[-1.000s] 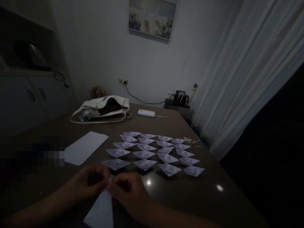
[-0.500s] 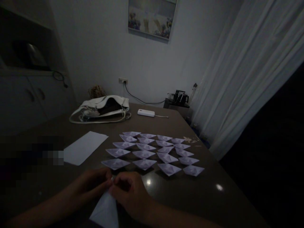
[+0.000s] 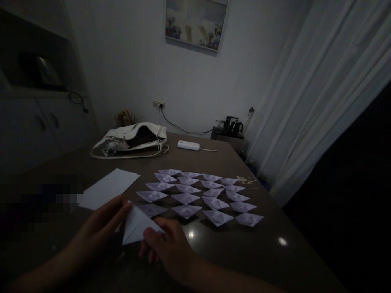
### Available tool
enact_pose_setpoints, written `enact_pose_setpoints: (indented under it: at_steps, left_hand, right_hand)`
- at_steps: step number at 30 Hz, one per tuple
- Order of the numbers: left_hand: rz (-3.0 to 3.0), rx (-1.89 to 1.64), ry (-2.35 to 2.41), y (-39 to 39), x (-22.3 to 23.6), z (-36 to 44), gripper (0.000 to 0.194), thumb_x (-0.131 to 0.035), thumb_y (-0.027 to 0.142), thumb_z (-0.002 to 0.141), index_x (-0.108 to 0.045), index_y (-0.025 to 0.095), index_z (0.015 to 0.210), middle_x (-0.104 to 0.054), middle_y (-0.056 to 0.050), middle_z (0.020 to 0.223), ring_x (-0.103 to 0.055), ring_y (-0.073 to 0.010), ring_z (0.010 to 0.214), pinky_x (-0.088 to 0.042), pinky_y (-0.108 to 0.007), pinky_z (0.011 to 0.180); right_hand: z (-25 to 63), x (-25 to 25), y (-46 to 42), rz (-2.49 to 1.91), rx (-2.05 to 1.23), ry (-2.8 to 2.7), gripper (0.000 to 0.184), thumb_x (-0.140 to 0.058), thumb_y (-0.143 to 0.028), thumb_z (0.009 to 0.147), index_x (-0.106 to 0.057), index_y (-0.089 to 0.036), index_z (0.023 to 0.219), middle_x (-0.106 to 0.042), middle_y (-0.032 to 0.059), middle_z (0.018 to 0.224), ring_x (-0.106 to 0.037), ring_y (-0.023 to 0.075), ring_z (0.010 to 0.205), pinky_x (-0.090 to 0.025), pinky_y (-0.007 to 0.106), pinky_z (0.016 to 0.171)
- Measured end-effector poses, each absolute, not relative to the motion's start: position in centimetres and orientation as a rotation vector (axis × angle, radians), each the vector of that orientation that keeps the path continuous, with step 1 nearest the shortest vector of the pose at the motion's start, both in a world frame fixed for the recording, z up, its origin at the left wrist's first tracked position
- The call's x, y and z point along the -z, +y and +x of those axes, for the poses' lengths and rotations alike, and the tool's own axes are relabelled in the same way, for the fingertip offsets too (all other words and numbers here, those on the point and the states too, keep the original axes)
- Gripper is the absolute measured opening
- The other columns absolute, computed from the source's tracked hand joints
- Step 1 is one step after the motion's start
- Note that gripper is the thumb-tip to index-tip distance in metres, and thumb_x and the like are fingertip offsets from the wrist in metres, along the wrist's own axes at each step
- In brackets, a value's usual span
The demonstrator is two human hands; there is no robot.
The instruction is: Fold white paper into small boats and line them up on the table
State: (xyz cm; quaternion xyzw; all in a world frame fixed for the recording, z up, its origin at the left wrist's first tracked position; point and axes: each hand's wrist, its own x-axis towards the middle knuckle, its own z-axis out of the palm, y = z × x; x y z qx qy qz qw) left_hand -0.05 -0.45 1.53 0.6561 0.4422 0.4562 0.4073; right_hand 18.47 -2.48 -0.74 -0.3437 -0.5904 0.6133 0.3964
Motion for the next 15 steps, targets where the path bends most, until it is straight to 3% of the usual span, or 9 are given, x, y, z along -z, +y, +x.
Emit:
enact_pose_setpoints:
  at_steps: [11,15]
  left_hand:
    - [1.490,-1.085,1.093,-0.82,-1.42,-0.05,0.039,-0.059,0.055,0.084,-0.050,0.020,0.070,-0.051,0.004,0.061,-0.049,-0.0136,0.057,-0.039,-0.021,0.051]
    - [1.502,-1.164,1.117,-1.11,-1.96,0.09,0.037,-0.061,0.051,0.082,-0.049,0.020,0.066,-0.049,0.004,0.060,-0.046,-0.0130,0.056,-0.037,-0.020,0.049]
  right_hand:
    - [18.29,1.40,-1.99,-1.043,-1.465,-1.260,0.057,-0.060,-0.073,0.072,-0.056,-0.016,0.082,-0.051,-0.0058,0.047,-0.040,0.0060,0.036,-0.029,0.018,0.037]
    - [18.22,1.38,-1.86,-1.066,-1.470,-1.193,0.060,-0.058,-0.077,0.070,-0.056,-0.017,0.076,-0.052,-0.0049,0.050,-0.042,0.0058,0.037,-0.029,0.018,0.037]
